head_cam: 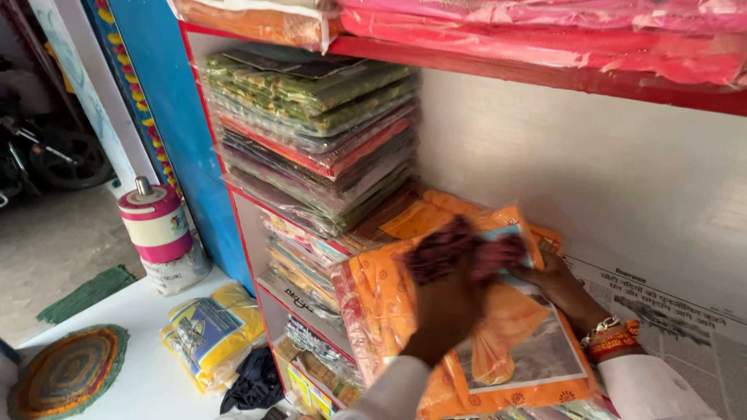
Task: The person wipes the plastic packaging of several folded garments with a small cloth, then places them on a shelf. The person handles multiple packaged items one by one, wiping each before stacking them.
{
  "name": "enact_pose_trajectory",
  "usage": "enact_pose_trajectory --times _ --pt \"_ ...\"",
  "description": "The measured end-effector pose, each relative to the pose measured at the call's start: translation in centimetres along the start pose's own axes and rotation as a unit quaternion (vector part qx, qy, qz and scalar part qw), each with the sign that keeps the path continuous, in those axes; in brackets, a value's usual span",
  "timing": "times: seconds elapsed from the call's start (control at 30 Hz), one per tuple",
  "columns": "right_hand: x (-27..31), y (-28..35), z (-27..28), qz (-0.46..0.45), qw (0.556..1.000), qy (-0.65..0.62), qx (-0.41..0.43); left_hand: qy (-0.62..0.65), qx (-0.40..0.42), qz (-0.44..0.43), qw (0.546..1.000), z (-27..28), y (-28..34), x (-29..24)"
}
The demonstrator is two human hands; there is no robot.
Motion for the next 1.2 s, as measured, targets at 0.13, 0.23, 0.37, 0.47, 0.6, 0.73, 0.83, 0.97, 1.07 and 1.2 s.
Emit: enact_pose_trajectory --times 0.13,0.23,0.37,0.47,0.6,0.73,0.83,0.97,1.07,1.2 --pt "0.4 0.0 -0.3 0.001 1.000 -0.012 0.010 -0.008 -0.293 -0.094 0.951 6.5 4.8 3.2" --pt "-0.5 -0.3 0.1 0.006 0.997 -0.069 0.023 0.080 -0.182 0.012 0.980 4.8 6.2 5.0" --pt "-0.8 -3.1 3.8 0.058 0.990 -0.130 0.005 0.134 -0.172 -0.041 0.975 5.7 5.9 -0.6" --pt "-1.2 -5.1 7.4 0.122 0.989 -0.065 0.057 0.146 -0.200 -0.135 0.959 6.9 5.6 -5.6" --pt "-2.8 -5.9 10.9 0.148 0.979 -0.108 0.085 0.194 -0.079 -0.098 0.973 3.6 2.4 -8.8" --pt "-4.5 -5.8 10.2 0.033 0.991 -0.112 0.069 0.077 -0.145 -0.110 0.980 2.3 1.0 -9.4" --pt "-3.7 -4.2 9.9 0.037 0.999 -0.024 0.022 -0.084 -0.158 -0.109 0.978 0.2 0.7 -9.5" --pt "-3.5 -4.3 9.2 0.012 0.996 -0.085 -0.016 -0.119 -0.158 -0.114 0.974 -0.8 -0.4 -8.0" --pt "-3.9 -4.0 9.9 -0.003 0.996 0.080 -0.049 -0.056 -0.104 -0.073 0.990 0.1 -1.5 -3.5" --pt "-3.6 -4.0 9.6 0.001 0.995 0.086 -0.048 -0.186 -0.249 -0.039 0.950 5.1 1.1 0.8"
Point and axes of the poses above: each hand's wrist, its own y-axis away from the middle knuckle, its own z-axis out of the back of the hand, x = y × z, the point moved 9 cm from there along -y, towards the middle knuckle, and after that the axes turned 14 degrees about -y, right-handed, at the moved point
